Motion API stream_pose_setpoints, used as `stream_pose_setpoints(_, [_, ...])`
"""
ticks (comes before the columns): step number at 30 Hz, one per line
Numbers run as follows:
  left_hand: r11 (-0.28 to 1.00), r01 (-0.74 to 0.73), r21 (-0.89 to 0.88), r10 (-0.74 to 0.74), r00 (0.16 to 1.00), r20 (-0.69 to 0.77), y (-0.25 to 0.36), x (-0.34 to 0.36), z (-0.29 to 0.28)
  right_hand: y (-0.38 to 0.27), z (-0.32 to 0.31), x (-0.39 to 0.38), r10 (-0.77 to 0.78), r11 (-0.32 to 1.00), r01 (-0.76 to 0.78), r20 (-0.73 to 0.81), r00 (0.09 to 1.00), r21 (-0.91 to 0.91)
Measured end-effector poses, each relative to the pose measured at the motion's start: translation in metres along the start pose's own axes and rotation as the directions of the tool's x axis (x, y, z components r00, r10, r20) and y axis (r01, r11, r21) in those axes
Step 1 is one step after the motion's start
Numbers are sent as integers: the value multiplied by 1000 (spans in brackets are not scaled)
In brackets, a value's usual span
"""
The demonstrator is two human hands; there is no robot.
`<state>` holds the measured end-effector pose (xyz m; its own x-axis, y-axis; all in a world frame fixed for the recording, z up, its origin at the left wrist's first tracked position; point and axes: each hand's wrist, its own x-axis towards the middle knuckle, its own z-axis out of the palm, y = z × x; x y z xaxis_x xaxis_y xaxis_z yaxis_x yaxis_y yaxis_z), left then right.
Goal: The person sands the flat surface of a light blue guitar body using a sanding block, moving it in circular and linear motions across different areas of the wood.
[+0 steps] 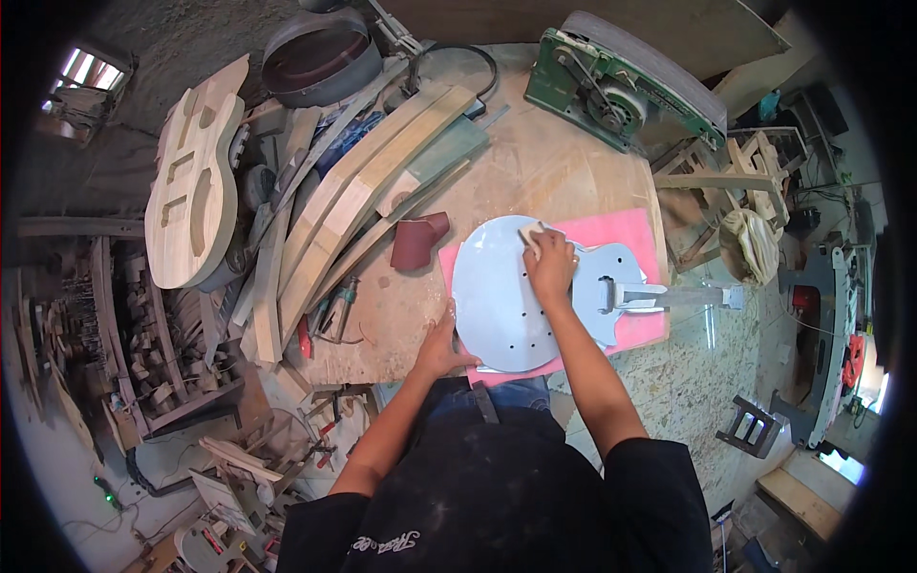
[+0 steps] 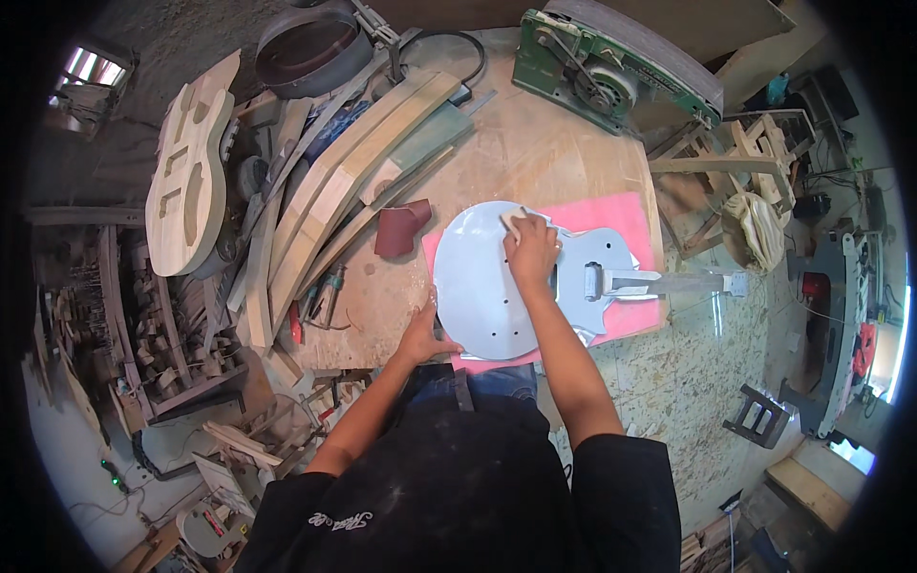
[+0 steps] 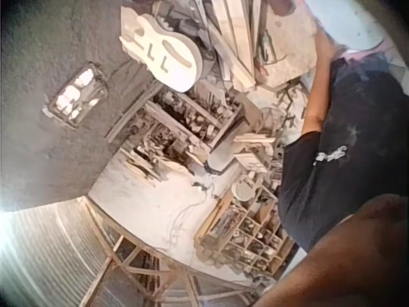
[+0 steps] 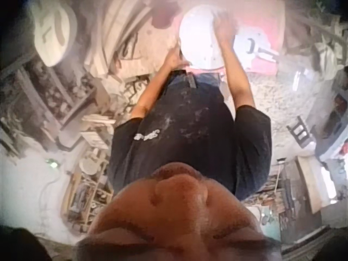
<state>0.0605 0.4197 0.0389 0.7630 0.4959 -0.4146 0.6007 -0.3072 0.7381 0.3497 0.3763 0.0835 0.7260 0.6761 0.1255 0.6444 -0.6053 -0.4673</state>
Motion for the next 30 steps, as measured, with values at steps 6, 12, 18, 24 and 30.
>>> stream_pose_setpoints(6, [1000, 4, 16, -4, 1000, 9, -4, -1, 0, -59, 30, -107, -305, 952, 296, 170, 937, 80])
stream_pose_setpoints(12, [1000, 12, 4, -12, 1000, 14, 0, 1, -2, -5, 17, -12, -98, 995, 98, -20, 995, 0])
stream_pose_setpoints(18, [1000, 1, 11, -1, 1000, -2, 1, 0, -2, -41, 33, -90, -253, 966, 259, 166, 953, -12])
stream_pose_setpoints(24, [1000, -12, 23, 12, 1000, 1, 3, 1, -4, -13, 21, -38, -183, 981, 169, 148, 972, 99])
stream_pose_setpoints(30, [999, -20, 47, 19, 1000, 2, 5, 6, -3, -37, 36, -62, -10, 998, 18, 144, 990, -53])
